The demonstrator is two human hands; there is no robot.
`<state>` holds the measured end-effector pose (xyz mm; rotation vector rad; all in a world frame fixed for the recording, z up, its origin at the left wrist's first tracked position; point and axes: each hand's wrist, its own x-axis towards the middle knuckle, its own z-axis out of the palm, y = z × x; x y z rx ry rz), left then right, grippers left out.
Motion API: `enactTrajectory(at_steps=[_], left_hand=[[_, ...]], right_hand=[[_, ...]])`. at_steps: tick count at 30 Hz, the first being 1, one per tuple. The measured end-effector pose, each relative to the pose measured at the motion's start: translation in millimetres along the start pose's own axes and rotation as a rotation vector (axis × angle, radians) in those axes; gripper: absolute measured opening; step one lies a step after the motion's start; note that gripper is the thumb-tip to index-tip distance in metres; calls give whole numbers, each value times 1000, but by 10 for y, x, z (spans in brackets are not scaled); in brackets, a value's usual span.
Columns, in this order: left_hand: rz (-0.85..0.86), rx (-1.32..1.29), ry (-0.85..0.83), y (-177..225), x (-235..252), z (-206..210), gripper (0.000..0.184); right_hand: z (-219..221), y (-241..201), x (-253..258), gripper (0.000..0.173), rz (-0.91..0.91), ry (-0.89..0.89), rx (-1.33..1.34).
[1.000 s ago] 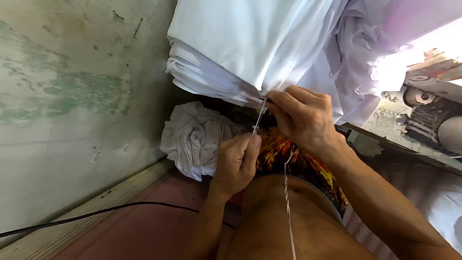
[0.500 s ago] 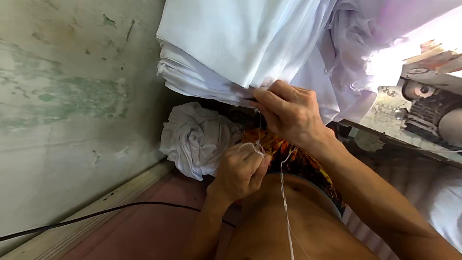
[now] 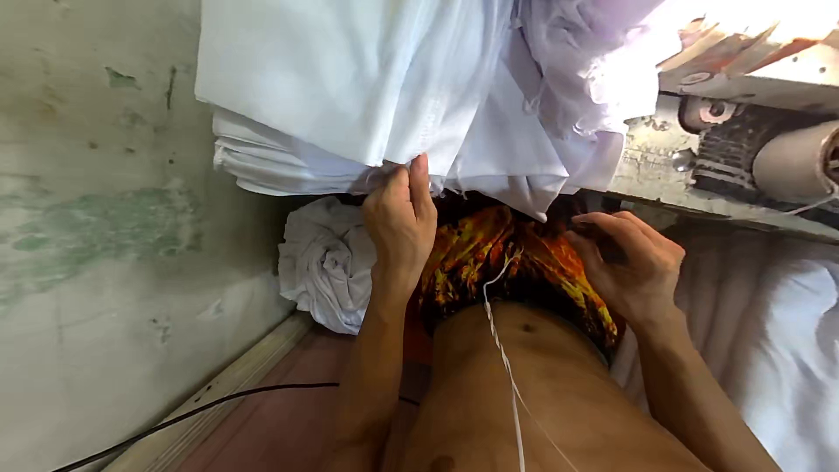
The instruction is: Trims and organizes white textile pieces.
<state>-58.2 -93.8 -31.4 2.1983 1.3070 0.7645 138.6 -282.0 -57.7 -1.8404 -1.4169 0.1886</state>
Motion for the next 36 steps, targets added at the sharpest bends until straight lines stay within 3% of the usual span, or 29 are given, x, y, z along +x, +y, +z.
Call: enactTrajectory(at_steps=[3,5,7,10,13,20,23,26,29,32,36], left_hand=[[188,22,-58,-103,-267,24,46],[175,-42,-78,-182,-491,73,45],[122,-91,-16,-212,-573,86,48],[257,-49,122,-115,-545,66,47],[406,19,163,-4,-484,24,47],[444,63,121,40,-483,-63,49],[370,14,138,-7,-573,-41,51],[145,39,170,-93,-537,6,50],[-44,82,101,-106,-333,70,36],[-22,130,67,-21,-237,140,34],[110,245,-117,77,-250,-53,35]], right_hand=[[125,-72,97,23,-36,-29,93],[206,-112,195,22,-113,-90,98],[256,-146,323,22,-223,-158,77],[289,-209,509,23,-301,-197,71],[393,-330,732,23,-278,-154,41],[868,-594,1264,22,-396,-56,250],[801,-476,1133,19,-370,-54,260],[682,-367,987,21,-298,-84,173],[562,-364,907,23,-248,-82,139],[507,-362,832,22,-233,-50,136],[457,-362,724,23,-219,-79,85]])
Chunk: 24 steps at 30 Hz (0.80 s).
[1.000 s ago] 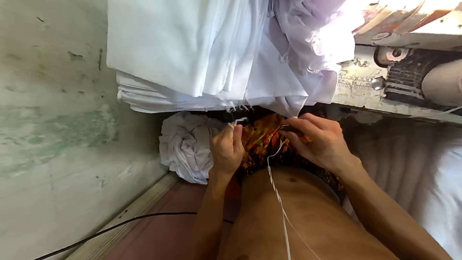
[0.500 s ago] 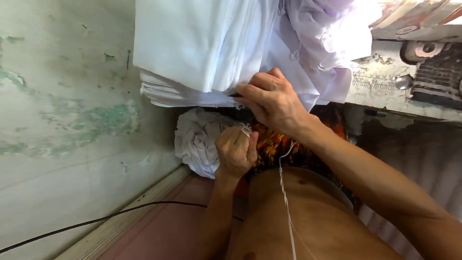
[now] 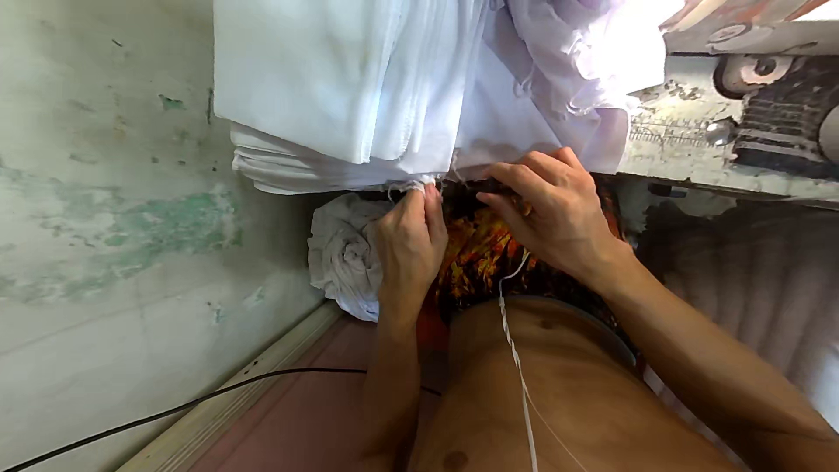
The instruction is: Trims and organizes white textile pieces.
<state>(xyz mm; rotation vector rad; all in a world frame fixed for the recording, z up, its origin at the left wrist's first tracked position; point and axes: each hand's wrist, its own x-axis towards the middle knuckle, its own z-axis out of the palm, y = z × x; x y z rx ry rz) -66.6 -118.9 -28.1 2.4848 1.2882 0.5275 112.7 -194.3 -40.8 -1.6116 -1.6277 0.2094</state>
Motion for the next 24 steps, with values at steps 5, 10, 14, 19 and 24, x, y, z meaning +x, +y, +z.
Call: enactTrajectory(at_steps=[5,10,14,19,24], left_hand=[[135,-82,73,31,-214,-74,31],[335,-96,90,53,-255,-119,32],[392,-92,131,28,-360,-176,36],[399,-117,159,12,-451,-210,37],[398,-133,201,-10,-476,-237,38]], right_hand=[[13,-50,-33,23,-15,-64,-55],[14,-128,47,22,-47,-25,-79],[61,-177,149,22,-56,-34,-106],[62,-276,232,22,-66,-77,-94],[125,-275,286,19,-59,-37,-81]])
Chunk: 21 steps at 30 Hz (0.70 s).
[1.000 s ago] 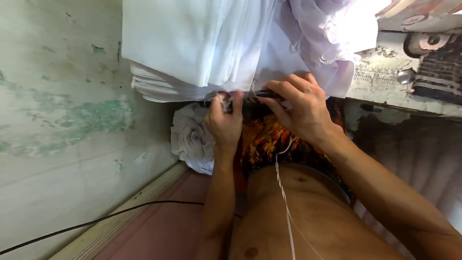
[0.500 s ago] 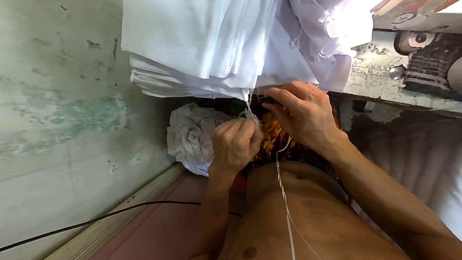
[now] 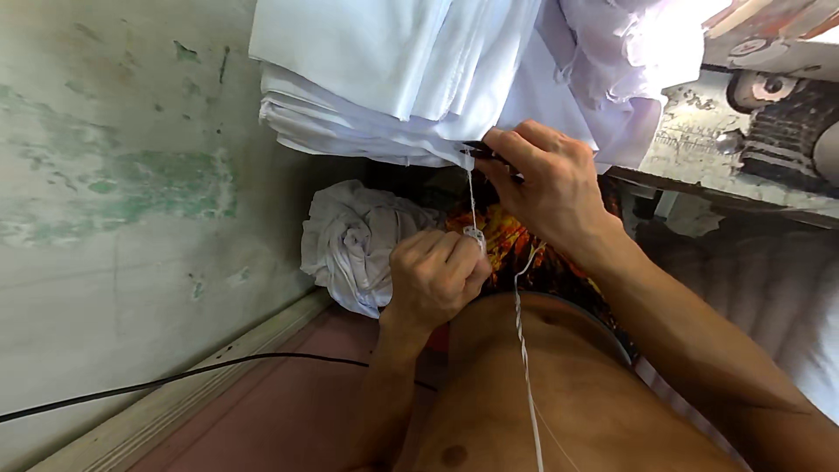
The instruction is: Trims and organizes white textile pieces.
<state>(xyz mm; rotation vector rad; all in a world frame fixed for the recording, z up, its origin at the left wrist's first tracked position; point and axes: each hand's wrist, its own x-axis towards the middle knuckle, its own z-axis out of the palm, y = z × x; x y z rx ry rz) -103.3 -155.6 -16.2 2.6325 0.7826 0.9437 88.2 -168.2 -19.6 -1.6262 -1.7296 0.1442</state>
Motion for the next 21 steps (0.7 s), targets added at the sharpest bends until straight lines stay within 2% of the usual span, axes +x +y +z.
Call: enactTrajectory(at_steps=[3,11,15,18,21], left_hand=[[22,-17,-13,22,-55,6,37],[-15,-53,18,13,-199,-3,39],[-10,-107,15,46,-201,-13,39],[-153,-206,56,33,-328,-19,41],[-430,-409,47,-127,-405,46,39]], right_hand=[[75,77,5,21,-51,38,22],[-15,120,-236,19,-83,-23,-25],[76,96,-163,20,-137,-74,87],[51,162,-263,20,-88,-41,122],[39,172,-305,25,189,-2,265]])
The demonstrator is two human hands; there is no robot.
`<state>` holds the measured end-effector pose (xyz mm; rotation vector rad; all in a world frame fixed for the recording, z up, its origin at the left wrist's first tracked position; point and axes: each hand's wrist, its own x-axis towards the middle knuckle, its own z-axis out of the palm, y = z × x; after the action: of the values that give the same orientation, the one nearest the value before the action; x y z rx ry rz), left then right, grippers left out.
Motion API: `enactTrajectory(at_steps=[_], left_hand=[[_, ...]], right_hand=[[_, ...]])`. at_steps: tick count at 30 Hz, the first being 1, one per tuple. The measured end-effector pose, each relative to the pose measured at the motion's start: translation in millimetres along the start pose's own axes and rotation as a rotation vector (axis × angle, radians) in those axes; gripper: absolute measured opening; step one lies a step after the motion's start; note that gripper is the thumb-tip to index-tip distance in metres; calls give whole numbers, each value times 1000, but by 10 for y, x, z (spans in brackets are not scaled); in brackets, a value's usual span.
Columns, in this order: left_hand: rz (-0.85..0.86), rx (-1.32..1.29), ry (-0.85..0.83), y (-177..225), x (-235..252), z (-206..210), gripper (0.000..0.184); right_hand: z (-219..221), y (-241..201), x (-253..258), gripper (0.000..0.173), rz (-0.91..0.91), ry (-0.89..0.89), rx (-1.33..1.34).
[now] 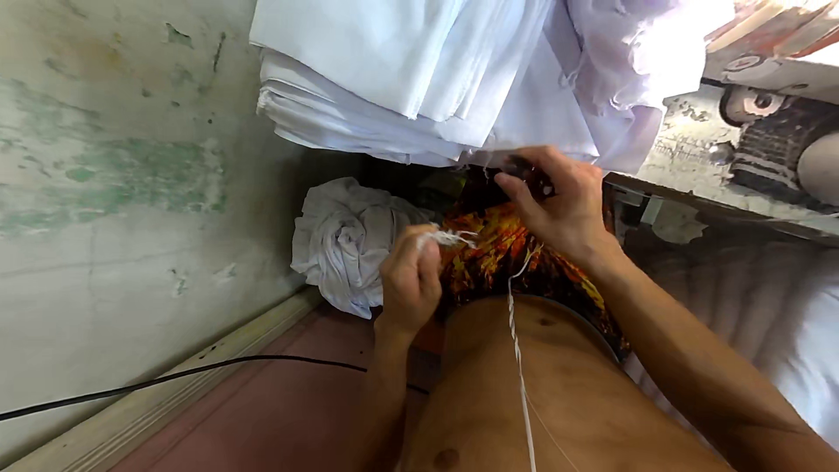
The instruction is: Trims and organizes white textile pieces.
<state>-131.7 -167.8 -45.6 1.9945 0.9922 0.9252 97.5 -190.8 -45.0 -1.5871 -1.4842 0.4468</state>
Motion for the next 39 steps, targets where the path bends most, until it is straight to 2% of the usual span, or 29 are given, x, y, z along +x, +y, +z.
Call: enactTrajectory(at_steps=[2,4,5,6,8,10,13,17,19,21,23,25,27,32,36,39], left_hand=[[-135,-137,65,-64,125,66,32],[-218,-283,107,-30,300,112,27],[-238,-354,116,5,386,118,30],[-244,-407,120,38,457,111,32],[-257,-476,130,83,529,86,33],[-305,-489,105,70,547,133,33],[-378,-524,-42,64,560,292,35],[-459,-701,-144,293,748,594,33],[-500,-756,-136,441,857,714,28],[-525,-762,-112,552,904,807,33],[-456,-758,-117,569,875,874,41],[-351,-716,-94,529,799,918,41],[-290,-621,-77,484,745,918,42],[-269,-450,-77,554,749,845,43],[-280,-435,-85,587,764,793,43],[-294,-450,-96,602,748,726,43]], right_hand=[[156,10,133,36,227,26,242],[407,-14,304,27,328,44,367],[505,-45,344,19,341,45,388],[529,-82,334,19,330,27,387],[389,-144,115,25,226,-16,347],[192,-66,-145,24,118,-3,339],[-28,-13,-408,23,8,18,322],[-193,-8,-454,22,-173,19,133],[-237,-8,-454,22,-254,-28,25],[-290,-29,-479,23,-305,-69,-42],[-385,-43,-529,23,-255,-85,-128],[-555,-35,-502,24,-94,-97,-246],[-709,49,-356,39,10,-111,-306],[-607,202,176,23,-177,-38,-292],[-360,263,386,24,-305,-39,-136],[-349,341,361,23,-334,-37,-62]])
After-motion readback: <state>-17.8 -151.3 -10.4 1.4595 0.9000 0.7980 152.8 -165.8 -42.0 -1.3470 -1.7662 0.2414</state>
